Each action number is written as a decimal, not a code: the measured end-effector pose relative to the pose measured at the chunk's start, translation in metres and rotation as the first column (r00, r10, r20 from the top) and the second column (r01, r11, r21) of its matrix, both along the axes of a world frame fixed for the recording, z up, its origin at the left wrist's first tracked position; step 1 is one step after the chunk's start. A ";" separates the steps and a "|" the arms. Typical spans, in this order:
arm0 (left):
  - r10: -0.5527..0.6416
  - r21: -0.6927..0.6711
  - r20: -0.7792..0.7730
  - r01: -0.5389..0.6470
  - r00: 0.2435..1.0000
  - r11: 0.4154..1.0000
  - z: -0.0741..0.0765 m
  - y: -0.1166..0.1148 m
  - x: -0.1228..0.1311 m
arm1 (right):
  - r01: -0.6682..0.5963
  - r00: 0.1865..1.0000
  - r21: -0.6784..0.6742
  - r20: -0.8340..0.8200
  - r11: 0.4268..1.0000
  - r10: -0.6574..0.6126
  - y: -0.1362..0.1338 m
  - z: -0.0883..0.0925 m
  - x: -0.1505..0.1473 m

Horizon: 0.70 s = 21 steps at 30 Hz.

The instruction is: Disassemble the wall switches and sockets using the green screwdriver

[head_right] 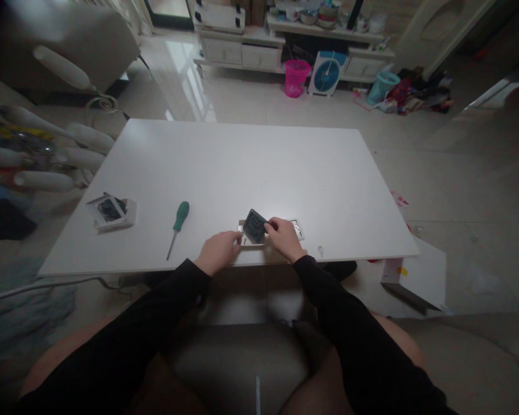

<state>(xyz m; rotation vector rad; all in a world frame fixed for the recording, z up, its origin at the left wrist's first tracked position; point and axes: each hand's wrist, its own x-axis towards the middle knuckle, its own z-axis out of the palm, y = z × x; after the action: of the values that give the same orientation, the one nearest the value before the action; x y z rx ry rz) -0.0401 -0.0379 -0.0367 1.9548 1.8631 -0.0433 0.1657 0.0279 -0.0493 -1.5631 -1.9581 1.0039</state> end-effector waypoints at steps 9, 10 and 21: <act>0.005 -0.020 -0.035 -0.006 0.999 1.000 -0.003 0.002 0.001 | 0.466 0.679 -0.278 -0.496 0.840 -0.540 0.022 0.000 0.026; 0.008 -0.025 -0.037 -0.009 0.999 1.000 -0.003 0.002 0.001 | 0.491 0.637 -0.323 -0.501 0.809 -0.586 0.023 -0.002 0.028; 0.025 -0.040 -0.043 -0.027 0.999 0.999 -0.001 0.002 0.003 | 0.521 0.446 -0.580 -0.440 0.626 -0.780 0.025 -0.019 0.022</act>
<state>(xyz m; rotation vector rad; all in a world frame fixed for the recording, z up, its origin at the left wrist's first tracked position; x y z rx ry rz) -0.0375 -0.0362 -0.0378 1.9163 1.8990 -0.1144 0.1874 0.0533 -0.0687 -1.6155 -0.5453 1.3334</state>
